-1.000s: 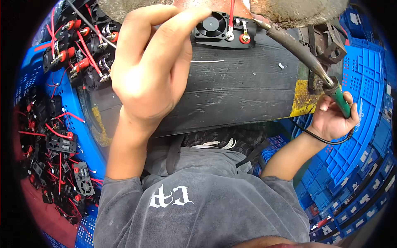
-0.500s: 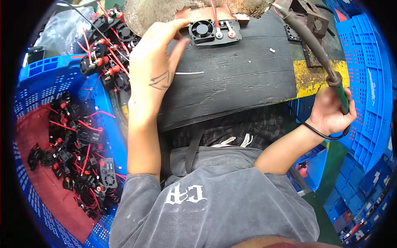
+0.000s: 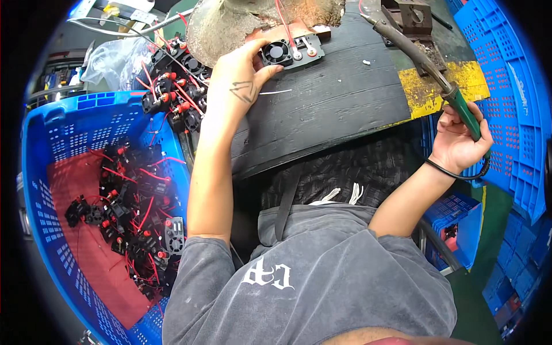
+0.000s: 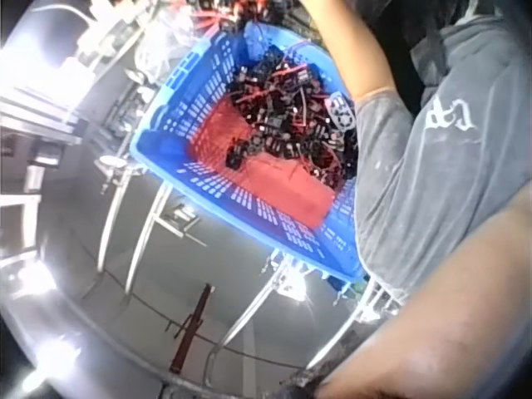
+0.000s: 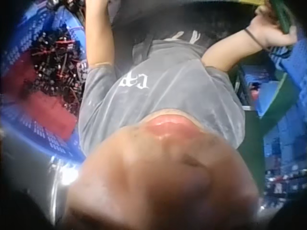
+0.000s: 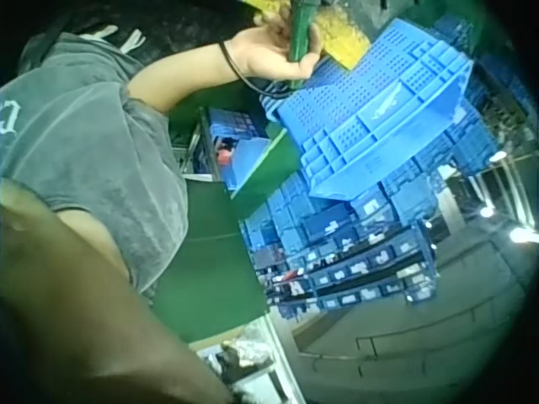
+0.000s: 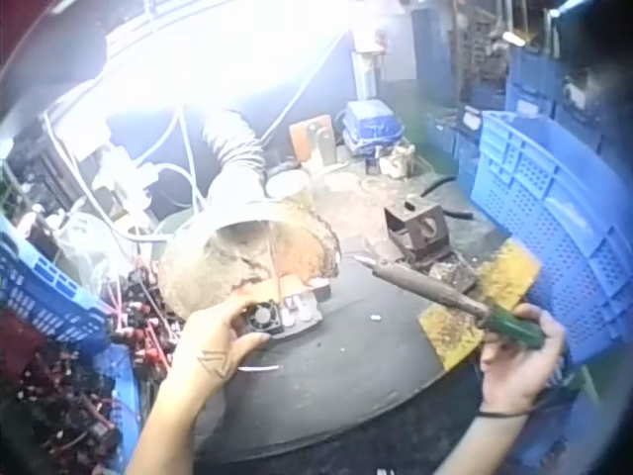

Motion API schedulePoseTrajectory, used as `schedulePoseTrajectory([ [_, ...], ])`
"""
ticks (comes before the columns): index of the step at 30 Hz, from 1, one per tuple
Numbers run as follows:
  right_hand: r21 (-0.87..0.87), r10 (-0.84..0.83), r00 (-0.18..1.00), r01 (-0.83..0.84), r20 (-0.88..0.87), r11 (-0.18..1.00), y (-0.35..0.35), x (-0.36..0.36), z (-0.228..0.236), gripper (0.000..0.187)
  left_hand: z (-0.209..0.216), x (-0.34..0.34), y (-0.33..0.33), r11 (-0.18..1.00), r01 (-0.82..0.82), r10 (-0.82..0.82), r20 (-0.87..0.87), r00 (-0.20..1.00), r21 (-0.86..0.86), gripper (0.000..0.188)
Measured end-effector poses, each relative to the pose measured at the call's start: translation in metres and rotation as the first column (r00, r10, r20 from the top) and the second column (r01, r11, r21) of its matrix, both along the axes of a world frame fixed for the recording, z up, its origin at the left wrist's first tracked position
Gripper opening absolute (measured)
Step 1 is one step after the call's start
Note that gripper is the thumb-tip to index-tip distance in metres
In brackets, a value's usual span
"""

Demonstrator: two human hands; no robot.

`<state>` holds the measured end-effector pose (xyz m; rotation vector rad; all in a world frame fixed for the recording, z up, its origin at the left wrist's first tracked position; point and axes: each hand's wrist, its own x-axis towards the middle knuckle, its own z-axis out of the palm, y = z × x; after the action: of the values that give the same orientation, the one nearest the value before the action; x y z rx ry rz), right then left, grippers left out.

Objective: Soldering wires onto small electronic cooling fans at a factory assembly station.

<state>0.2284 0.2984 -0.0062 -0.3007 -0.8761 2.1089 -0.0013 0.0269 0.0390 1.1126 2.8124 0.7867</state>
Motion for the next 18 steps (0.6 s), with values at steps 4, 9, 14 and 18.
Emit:
schedulePoseTrajectory([
  [4, -0.034, 0.034, 0.999, -0.035, -0.036, 0.999, 0.002, 0.005, -0.003, 0.048, -0.008, 0.009, -0.003, 1.0, 0.013, -0.012, -0.208, 0.978, 0.008, 0.037],
  [9, -0.03, 0.044, 0.999, -0.044, 0.01, 0.999, 0.015, 0.018, -0.013, 0.048, -0.011, 0.023, -0.002, 0.988, 0.007, 0.02, -0.176, 0.984, 0.154, 0.039],
  [14, 0.008, -0.028, 0.996, 0.027, 0.083, 1.0, 0.017, 0.022, -0.02, 0.048, 0.014, 0.039, -0.011, 0.965, 0.091, -0.008, -0.318, 0.948, 0.245, 0.042],
  [18, 0.01, -0.075, 0.994, 0.074, 0.08, 0.997, 0.012, 0.028, -0.012, 0.048, 0.052, 0.073, -0.035, 0.98, 0.081, -0.039, -0.22, 0.975, 0.183, 0.043],
])
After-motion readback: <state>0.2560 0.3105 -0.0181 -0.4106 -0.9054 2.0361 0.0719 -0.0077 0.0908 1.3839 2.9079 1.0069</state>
